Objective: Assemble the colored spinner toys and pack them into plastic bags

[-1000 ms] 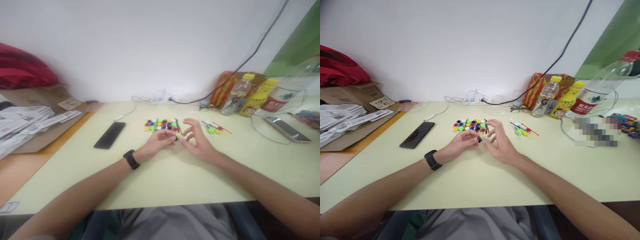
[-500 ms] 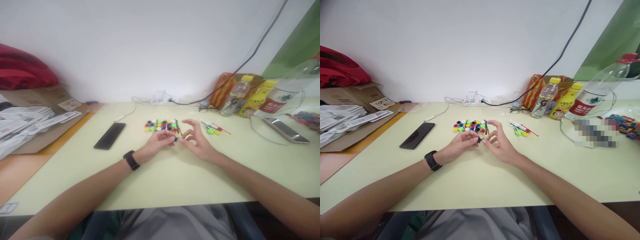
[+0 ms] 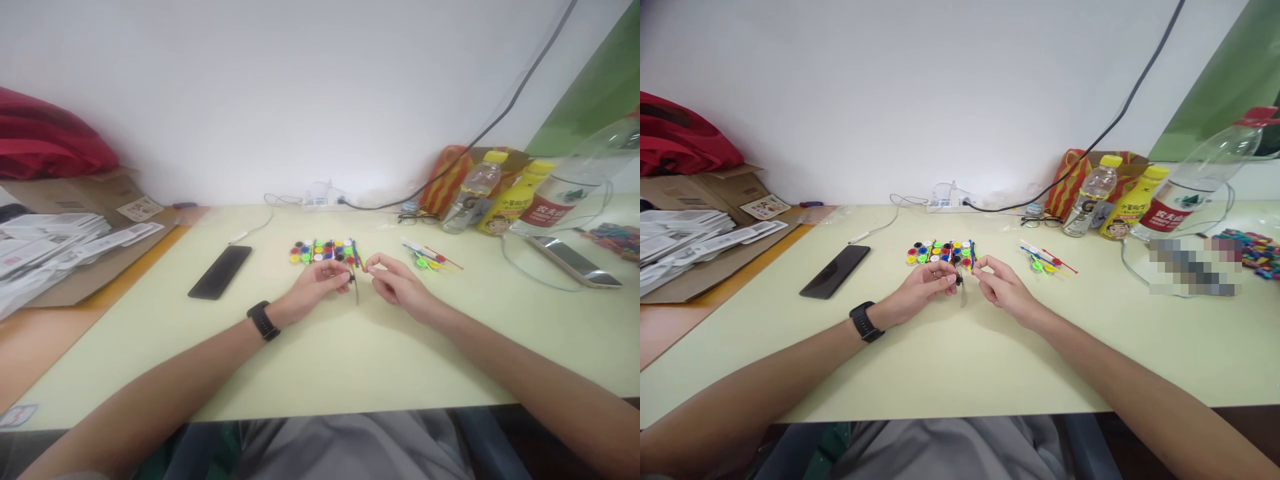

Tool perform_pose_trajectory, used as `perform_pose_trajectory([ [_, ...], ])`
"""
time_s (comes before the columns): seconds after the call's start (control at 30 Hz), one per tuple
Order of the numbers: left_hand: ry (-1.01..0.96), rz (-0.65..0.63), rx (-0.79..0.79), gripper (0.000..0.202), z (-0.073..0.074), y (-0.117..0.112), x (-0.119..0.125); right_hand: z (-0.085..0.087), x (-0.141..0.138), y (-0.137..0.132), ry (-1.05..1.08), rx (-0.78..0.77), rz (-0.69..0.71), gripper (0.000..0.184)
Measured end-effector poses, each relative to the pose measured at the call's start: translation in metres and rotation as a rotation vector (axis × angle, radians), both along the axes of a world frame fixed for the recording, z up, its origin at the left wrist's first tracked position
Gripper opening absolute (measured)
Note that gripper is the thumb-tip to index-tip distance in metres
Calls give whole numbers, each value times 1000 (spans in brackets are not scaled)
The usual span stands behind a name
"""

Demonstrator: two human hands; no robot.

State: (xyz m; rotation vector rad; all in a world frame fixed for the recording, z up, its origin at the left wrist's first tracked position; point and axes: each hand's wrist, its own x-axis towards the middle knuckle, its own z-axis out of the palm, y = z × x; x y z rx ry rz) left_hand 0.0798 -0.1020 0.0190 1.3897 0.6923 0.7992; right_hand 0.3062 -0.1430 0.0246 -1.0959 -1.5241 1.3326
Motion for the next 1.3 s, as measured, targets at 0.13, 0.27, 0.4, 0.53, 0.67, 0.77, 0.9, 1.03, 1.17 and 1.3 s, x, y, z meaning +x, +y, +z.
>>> perform_pose_trajectory([
  [0.13, -7, -13, 12, 33, -1, 1, 0, -4, -1, 5, 41, 83, -41, 32],
  [0.27, -20, -42, 33, 31, -2, 0, 0, -6, -4, 4, 6, 189, -17, 32],
  [0.4, -16, -59, 41, 29, -2, 0, 0, -4, -8, 0, -59, 215, 1, 26],
  [0.53, -22, -54, 50, 27, -4, 0, 0, -4, -7, 0, -111, 287, -58, 21],
  [0.67, -11, -44, 45, 28, -4, 1, 0, -5, -3, -1, -160, 423, -130, 18],
  [0.77, -1, -35, 37, 30, -4, 1, 0, -6, -3, -4, -172, 502, -148, 23],
  [0.9, -8, -29, 29, 30, -4, 1, 0, -8, -6, -8, -206, 574, -152, 28],
  [1.03, -4, -20, 38, 31, -4, 1, 0, -5, -5, -9, -159, 470, -156, 43],
  [1.17, 0, -13, 41, 31, -5, 2, 0, 2, -1, -5, -91, 32, 53, 31],
  [1.3, -8, -16, 36, 31, -6, 2, 0, 1, -1, 2, -12, 50, -17, 32],
])
